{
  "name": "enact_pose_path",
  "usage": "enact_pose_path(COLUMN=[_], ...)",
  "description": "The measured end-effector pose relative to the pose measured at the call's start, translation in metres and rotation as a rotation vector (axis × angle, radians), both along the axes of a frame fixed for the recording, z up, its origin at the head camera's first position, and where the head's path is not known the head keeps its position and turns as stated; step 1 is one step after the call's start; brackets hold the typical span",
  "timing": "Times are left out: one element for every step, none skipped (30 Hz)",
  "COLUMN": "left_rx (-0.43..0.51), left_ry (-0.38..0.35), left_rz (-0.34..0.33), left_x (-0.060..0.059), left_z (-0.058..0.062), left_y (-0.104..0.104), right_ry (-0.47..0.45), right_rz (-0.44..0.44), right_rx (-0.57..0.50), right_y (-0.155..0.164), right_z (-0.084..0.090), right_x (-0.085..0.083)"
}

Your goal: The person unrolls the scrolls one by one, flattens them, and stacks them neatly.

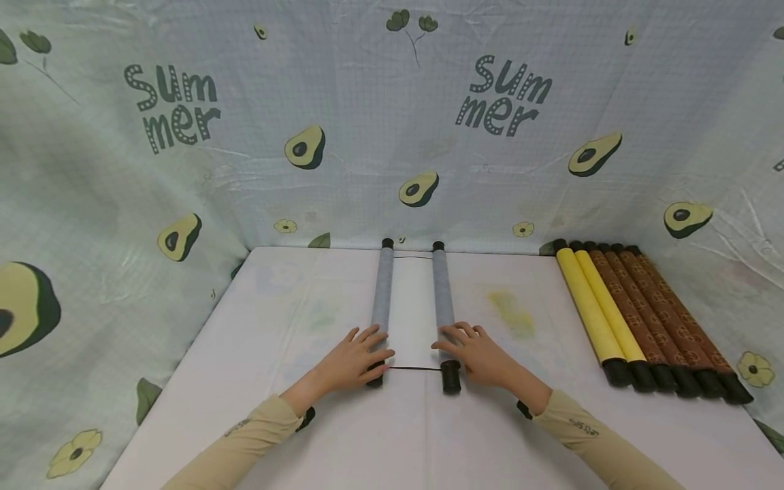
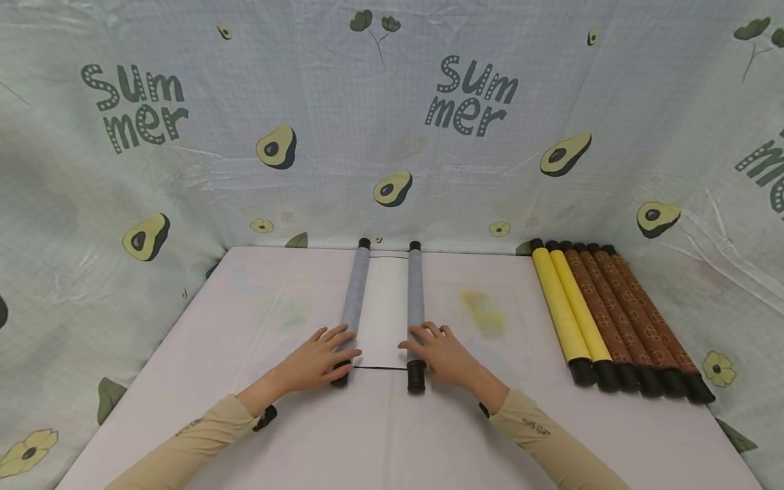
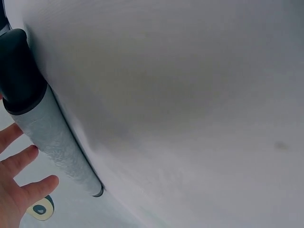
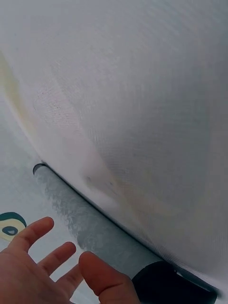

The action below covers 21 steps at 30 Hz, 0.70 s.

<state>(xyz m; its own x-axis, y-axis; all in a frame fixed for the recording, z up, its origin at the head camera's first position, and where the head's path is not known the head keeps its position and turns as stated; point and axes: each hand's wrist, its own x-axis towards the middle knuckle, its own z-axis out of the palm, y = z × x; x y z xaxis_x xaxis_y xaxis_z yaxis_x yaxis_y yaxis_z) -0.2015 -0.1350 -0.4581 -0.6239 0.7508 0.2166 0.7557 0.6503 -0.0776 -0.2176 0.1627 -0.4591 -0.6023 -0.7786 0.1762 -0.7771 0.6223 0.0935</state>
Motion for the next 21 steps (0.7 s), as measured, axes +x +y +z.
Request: enact_pose_path(left_rx=[0.001,0.004,0.006,0.009,0.012,0.016,0.017,0.021,0.022,0.025,0.028,0.033,0.037,0.041,0.044,0.047,0.049,0.052,0.056,0.06,0.066], left_ry=[0.002,0.002,0.0,-0.004,-0.008,-0.012,-0.014,-0.015,-0.017,-0.019,-0.017,-0.017,-0.017,-0.018,-0.019,-0.018,-0.013,-0.012,-0.009,-0.005,-0.005], left_rz=[0.001,0.002,0.005,0.007,0.01,0.012,0.013,0.014,0.015,0.016,0.015,0.014,0.015,0.015,0.015,0.014,0.011,0.011,0.01,0.01,0.009], left_x=[0.0,0.0,0.0,0.0,0.0,0.0,0.0,0.0,0.0,0.0,0.0,0.0,0.0,0.001,0.001,0.001,0.002,0.002,0.002,0.002,0.002], left_z=[-0.001,-0.001,-0.001,-0.001,-0.001,-0.001,-0.001,-0.001,-0.001,-0.001,-0.001,-0.001,-0.002,-0.002,-0.002,-0.002,-0.003,-0.003,-0.003,-0.003,-0.003], left_y=[-0.001,-0.001,-0.002,-0.003,-0.004,-0.004,-0.005,-0.006,-0.007,-0.008,-0.009,-0.01,-0.01,-0.011,-0.012,-0.013,-0.014,-0.015,-0.015,-0.016,-0.016], right_ry=[0.006,0.01,0.012,0.017,0.019,0.023,0.026,0.025,0.025,0.026,0.025,0.025,0.025,0.025,0.026,0.028,0.029,0.029,0.03,0.031,0.032], right_rz=[-0.001,-0.001,-0.003,-0.003,-0.004,-0.004,-0.004,-0.004,-0.004,-0.005,-0.007,-0.009,-0.011,-0.013,-0.015,-0.017,-0.018,-0.019,-0.019,-0.018,-0.018], right_rx=[0.006,0.009,0.009,0.009,0.009,0.007,0.003,-0.006,-0.012,-0.017,-0.02,-0.024,-0.023,-0.021,-0.018,-0.016,-0.017,-0.02,-0.025,-0.029,-0.033], right_y=[0.001,0.002,0.003,0.004,0.005,0.006,0.007,0.008,0.009,0.01,0.011,0.012,0.013,0.014,0.015,0.016,0.017,0.017,0.018,0.018,0.019], right_z=[0.0,-0.001,-0.001,-0.001,-0.001,-0.001,-0.001,0.0,0.0,0.001,0.001,0.001,0.001,0.001,0.001,0.001,0.001,0.0,0.0,0.0,0.0], right_x=[0.0,0.0,0.0,0.0,-0.001,-0.001,-0.001,0.0,0.0,0.0,0.0,0.001,0.001,0.001,0.001,0.001,0.002,0.002,0.002,0.002,0.002])
